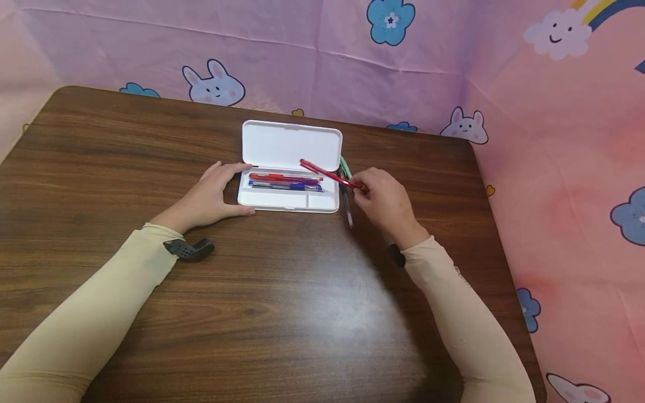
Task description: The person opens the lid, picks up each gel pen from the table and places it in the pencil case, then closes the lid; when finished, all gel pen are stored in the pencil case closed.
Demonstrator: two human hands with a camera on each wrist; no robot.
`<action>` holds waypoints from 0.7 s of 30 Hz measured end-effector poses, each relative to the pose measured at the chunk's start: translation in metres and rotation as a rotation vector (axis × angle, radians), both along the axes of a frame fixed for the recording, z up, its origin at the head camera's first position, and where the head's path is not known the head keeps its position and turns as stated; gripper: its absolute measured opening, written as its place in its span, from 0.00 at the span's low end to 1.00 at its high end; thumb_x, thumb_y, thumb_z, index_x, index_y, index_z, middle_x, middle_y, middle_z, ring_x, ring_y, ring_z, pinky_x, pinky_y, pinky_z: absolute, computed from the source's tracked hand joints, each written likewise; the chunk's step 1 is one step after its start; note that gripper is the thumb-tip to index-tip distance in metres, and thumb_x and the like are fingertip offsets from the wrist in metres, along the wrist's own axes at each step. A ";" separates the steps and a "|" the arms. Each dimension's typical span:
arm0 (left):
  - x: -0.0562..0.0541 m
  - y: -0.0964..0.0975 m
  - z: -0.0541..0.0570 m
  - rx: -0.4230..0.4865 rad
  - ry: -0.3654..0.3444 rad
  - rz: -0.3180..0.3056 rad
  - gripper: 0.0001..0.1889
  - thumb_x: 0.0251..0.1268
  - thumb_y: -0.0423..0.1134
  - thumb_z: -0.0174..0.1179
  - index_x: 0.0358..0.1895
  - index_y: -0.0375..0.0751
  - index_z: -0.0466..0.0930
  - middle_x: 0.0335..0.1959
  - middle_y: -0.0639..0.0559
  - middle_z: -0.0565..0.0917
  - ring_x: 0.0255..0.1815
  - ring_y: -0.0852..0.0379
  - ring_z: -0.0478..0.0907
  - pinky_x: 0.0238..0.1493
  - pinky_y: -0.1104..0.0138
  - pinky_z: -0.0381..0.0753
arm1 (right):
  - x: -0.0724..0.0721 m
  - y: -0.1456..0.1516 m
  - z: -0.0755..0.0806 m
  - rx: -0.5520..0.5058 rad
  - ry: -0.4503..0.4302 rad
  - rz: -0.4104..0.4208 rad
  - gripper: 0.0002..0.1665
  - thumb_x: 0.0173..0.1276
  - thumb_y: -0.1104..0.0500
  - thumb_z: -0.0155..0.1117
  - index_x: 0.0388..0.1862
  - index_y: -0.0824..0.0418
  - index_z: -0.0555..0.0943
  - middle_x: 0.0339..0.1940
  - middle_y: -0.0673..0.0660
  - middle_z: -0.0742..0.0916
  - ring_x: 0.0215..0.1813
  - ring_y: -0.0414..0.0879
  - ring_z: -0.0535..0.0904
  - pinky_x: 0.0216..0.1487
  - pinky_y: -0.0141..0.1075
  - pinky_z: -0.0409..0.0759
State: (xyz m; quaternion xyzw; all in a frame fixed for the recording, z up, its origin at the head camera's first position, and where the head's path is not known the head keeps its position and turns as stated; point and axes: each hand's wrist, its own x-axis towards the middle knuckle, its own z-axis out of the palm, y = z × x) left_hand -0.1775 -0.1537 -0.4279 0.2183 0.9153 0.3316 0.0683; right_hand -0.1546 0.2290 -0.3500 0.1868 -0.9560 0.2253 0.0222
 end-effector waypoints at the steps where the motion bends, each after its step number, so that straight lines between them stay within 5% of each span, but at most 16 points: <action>1: 0.000 0.000 0.000 0.000 0.002 -0.001 0.55 0.54 0.63 0.76 0.81 0.44 0.58 0.79 0.43 0.65 0.81 0.40 0.57 0.85 0.52 0.33 | -0.003 -0.009 0.001 0.011 0.003 0.030 0.11 0.71 0.67 0.67 0.50 0.62 0.87 0.42 0.58 0.87 0.44 0.52 0.81 0.45 0.46 0.84; 9: 0.001 0.001 0.000 0.003 0.003 -0.005 0.55 0.55 0.63 0.76 0.81 0.44 0.58 0.79 0.43 0.65 0.81 0.41 0.57 0.85 0.52 0.34 | -0.025 -0.060 -0.004 0.117 0.006 0.158 0.09 0.73 0.64 0.67 0.49 0.61 0.88 0.47 0.57 0.89 0.50 0.51 0.82 0.54 0.45 0.84; 21: 0.001 -0.001 0.000 0.007 -0.004 0.002 0.55 0.54 0.64 0.75 0.81 0.46 0.58 0.80 0.44 0.64 0.82 0.41 0.56 0.85 0.52 0.33 | -0.039 -0.078 -0.018 0.141 0.002 0.204 0.10 0.74 0.63 0.65 0.49 0.59 0.90 0.46 0.54 0.90 0.49 0.48 0.84 0.53 0.46 0.85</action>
